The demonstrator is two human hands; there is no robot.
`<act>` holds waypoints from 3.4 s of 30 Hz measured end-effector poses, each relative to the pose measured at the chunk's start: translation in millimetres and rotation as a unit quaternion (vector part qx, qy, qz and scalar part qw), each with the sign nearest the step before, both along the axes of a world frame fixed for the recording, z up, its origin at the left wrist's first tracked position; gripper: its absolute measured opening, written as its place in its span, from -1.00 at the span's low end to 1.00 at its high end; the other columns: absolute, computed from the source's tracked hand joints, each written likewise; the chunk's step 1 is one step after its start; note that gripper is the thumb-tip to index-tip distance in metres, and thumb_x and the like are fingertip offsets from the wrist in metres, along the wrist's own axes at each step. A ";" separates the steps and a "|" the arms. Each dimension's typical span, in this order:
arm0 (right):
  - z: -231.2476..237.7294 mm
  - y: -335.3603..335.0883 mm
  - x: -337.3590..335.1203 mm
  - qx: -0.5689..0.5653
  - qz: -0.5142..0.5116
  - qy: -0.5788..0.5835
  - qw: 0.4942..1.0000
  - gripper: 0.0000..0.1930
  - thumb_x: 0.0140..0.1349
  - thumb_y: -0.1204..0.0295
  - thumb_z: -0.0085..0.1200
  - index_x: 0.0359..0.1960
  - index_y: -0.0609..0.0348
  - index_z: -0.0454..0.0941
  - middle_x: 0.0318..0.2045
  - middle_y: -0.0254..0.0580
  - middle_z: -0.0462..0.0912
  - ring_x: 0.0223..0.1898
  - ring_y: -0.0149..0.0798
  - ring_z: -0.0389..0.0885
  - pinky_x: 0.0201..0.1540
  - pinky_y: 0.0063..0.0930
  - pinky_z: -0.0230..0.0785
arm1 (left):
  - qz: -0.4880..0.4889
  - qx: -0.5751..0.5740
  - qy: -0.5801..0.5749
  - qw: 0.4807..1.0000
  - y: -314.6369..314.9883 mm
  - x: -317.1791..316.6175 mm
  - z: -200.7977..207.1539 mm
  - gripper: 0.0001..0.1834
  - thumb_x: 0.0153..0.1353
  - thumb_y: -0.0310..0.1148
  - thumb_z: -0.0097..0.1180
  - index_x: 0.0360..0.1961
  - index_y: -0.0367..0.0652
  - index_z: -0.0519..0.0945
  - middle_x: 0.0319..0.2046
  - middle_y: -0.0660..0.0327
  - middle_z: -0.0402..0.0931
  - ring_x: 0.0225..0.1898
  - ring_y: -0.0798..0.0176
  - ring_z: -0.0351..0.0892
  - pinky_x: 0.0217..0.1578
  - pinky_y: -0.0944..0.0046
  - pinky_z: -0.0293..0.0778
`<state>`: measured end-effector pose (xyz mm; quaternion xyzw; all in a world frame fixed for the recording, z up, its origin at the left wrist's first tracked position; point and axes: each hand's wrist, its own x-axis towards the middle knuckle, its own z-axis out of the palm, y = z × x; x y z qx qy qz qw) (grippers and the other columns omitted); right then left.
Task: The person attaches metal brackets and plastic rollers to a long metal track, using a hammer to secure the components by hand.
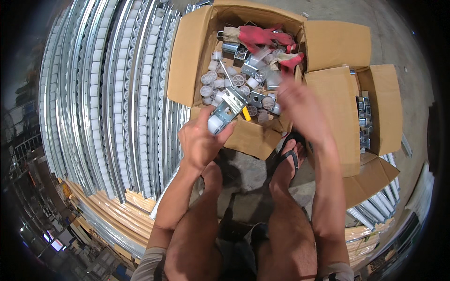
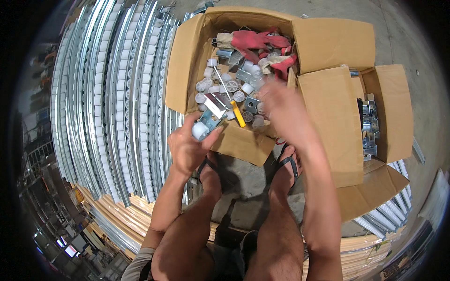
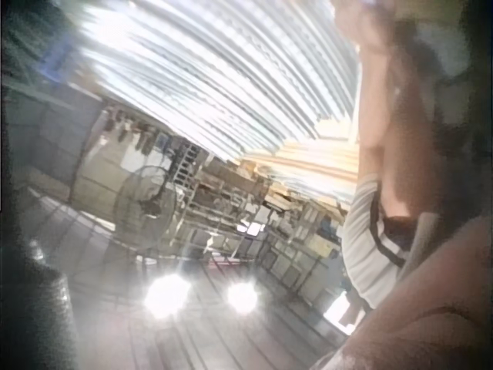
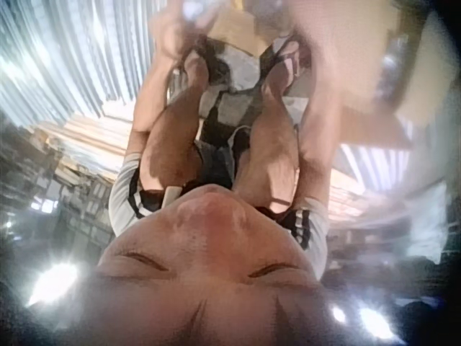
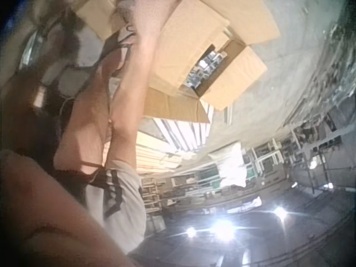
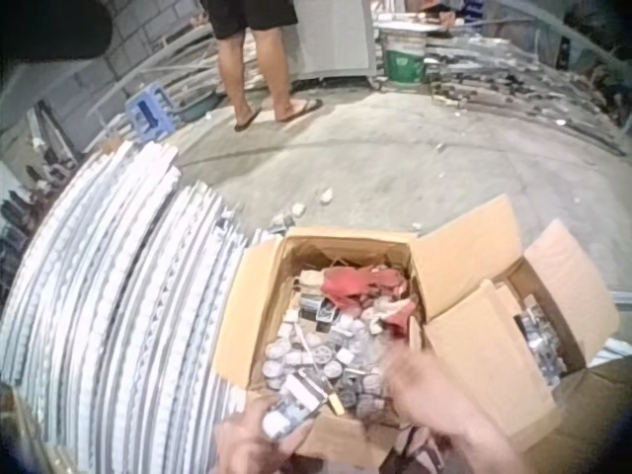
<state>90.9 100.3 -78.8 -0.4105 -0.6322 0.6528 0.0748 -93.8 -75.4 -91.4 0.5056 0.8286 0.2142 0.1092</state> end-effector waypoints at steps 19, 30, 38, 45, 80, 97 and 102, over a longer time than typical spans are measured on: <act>11.4 3.4 1.1 -0.009 -0.067 -0.016 0.998 -0.62 0.50 0.34 -0.05 0.21 0.30 0.52 -0.37 -0.15 0.60 -0.39 -0.33 0.50 -0.28 -0.43 0.34 | -0.007 -0.006 -0.007 1.000 1.5 -0.3 2.2 -0.46 0.02 -0.07 0.53 -0.10 -0.18 0.60 -0.54 -0.02 0.67 -0.52 -0.04 0.72 -0.50 0.11 0.59; 0.4 -5.1 10.7 -0.033 -0.106 0.054 0.992 -0.62 0.50 0.33 0.02 0.24 0.27 0.52 -0.50 -0.51 0.44 -0.49 -0.61 0.33 -0.48 -0.65 0.18 | 0.004 -0.020 -0.019 1.000 0.8 0.2 -0.3 -0.45 0.00 -0.07 0.54 -0.10 -0.18 0.61 -0.52 -0.03 0.68 -0.49 -0.03 0.74 -0.45 0.11 0.62; 19.5 2.7 5.7 0.071 -0.227 -0.015 0.971 -0.60 0.52 0.23 -0.02 0.27 0.13 0.54 -0.54 -0.51 0.45 -0.58 -0.64 0.33 -0.57 -0.67 0.13 | 0.002 -0.018 -0.017 1.000 1.8 2.3 -0.7 -0.46 0.01 -0.05 0.52 -0.10 -0.15 0.61 -0.55 -0.05 0.65 -0.51 -0.07 0.71 -0.48 0.07 0.59; 21.1 -4.2 2.3 0.161 -0.015 -0.011 0.987 -0.64 0.49 0.34 -0.02 0.21 0.21 0.56 -0.44 -0.15 0.60 -0.45 -0.33 0.50 -0.28 -0.43 0.40 | 0.020 -0.026 -0.048 0.998 2.8 5.2 5.3 -0.45 -0.01 -0.05 0.53 -0.12 -0.20 0.63 -0.52 -0.06 0.67 -0.49 -0.04 0.74 -0.45 0.10 0.62; -22.6 -29.8 -41.0 0.087 -0.001 0.001 0.996 -0.45 0.47 -0.03 -0.07 0.01 0.29 0.61 -0.25 0.09 0.71 -0.21 0.04 0.67 -0.08 -0.16 0.46 | 0.000 -0.024 -0.048 0.999 3.4 16.4 -8.8 -0.49 -0.03 -0.11 0.51 -0.15 -0.19 0.62 -0.52 -0.06 0.67 -0.45 -0.07 0.75 -0.43 0.10 0.64; -43.1 -31.6 -54.8 0.030 0.032 0.055 0.998 -0.47 0.50 -0.02 -0.13 -0.21 0.33 0.54 -0.37 0.18 0.62 -0.25 0.23 0.58 -0.13 -0.06 0.38 | 0.078 -0.098 -0.034 0.992 -1.0 29.2 -20.8 -0.17 -0.06 0.06 0.54 0.09 -0.24 0.46 -0.44 -0.10 0.68 -0.40 -0.16 0.72 -0.35 0.02 0.62; -57.0 -30.2 -55.9 0.024 0.031 0.051 0.998 -0.46 0.51 -0.03 -0.14 -0.21 0.33 0.53 -0.37 0.10 0.61 -0.28 0.09 0.59 -0.11 -0.11 0.38 | 0.051 -0.061 -0.023 0.997 -7.6 22.3 -40.2 -0.26 -0.11 0.05 0.59 -0.09 -0.28 0.53 -0.47 -0.08 0.66 -0.44 -0.15 0.71 -0.41 0.05 0.60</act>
